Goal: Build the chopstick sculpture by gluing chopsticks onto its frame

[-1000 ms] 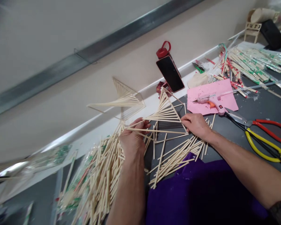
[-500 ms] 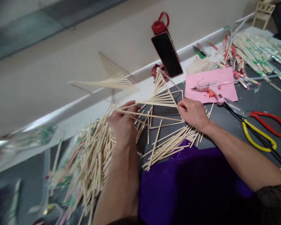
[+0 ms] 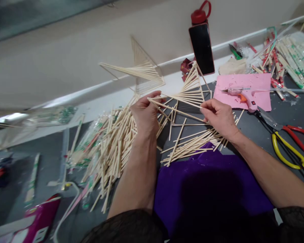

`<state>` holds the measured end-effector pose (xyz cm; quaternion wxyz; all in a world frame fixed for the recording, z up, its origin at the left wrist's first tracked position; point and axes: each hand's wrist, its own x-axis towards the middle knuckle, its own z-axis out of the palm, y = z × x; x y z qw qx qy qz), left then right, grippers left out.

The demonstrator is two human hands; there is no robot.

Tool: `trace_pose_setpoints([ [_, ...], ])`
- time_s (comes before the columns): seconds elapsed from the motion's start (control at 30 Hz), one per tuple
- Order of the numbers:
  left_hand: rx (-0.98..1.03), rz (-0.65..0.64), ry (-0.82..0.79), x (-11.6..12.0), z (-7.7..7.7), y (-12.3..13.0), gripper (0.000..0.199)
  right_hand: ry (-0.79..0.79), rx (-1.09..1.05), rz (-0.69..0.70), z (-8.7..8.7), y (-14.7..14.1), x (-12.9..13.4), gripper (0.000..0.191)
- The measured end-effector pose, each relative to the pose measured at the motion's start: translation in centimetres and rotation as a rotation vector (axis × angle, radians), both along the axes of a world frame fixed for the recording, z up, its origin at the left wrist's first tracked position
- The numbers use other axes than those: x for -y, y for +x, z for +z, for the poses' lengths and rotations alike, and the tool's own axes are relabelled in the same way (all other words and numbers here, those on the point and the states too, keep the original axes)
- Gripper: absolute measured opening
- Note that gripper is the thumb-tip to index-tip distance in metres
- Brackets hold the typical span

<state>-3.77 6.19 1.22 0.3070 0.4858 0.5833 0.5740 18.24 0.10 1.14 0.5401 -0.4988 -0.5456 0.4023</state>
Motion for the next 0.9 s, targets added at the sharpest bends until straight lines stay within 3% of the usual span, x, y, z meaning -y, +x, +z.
trace_pose_setpoints([
  [0.1, -0.068, 0.057, -0.042, 0.5, 1.8, -1.4, 0.035, 0.016, -0.037, -0.038, 0.1, 0.6, -0.2, 0.004],
  [0.2, -0.371, 0.081, -0.187, 3.1, 4.2, -3.0, 0.021, 0.023, -0.137, -0.08, 0.3, 1.2, -0.5, 0.007],
  [0.3, -0.839, -0.093, -0.374, 7.4, 5.5, -3.0, 0.027, 0.019, -0.19, -0.089, 0.5, 1.5, -0.7, 0.009],
  [0.43, -1.208, -0.379, -0.62, 12.0, 4.3, -0.9, 0.038, 0.033, -0.194, -0.076, 0.7, 1.6, -0.6, 0.009],
  [0.57, -1.235, -0.413, -0.684, 13.3, 2.3, 0.9, 0.034, 0.051, -0.189, -0.069, 0.7, 1.6, -0.4, 0.01],
  [0.73, -1.076, -0.449, -0.558, 12.4, 2.2, 1.6, 0.036, 0.072, -0.213, -0.062, 1.0, 1.7, -0.1, 0.01],
  [0.9, -1.164, -0.153, -0.524, 9.8, 2.9, -0.8, 0.029, 0.084, -0.208, -0.072, 1.2, 1.9, -0.2, 0.007],
])
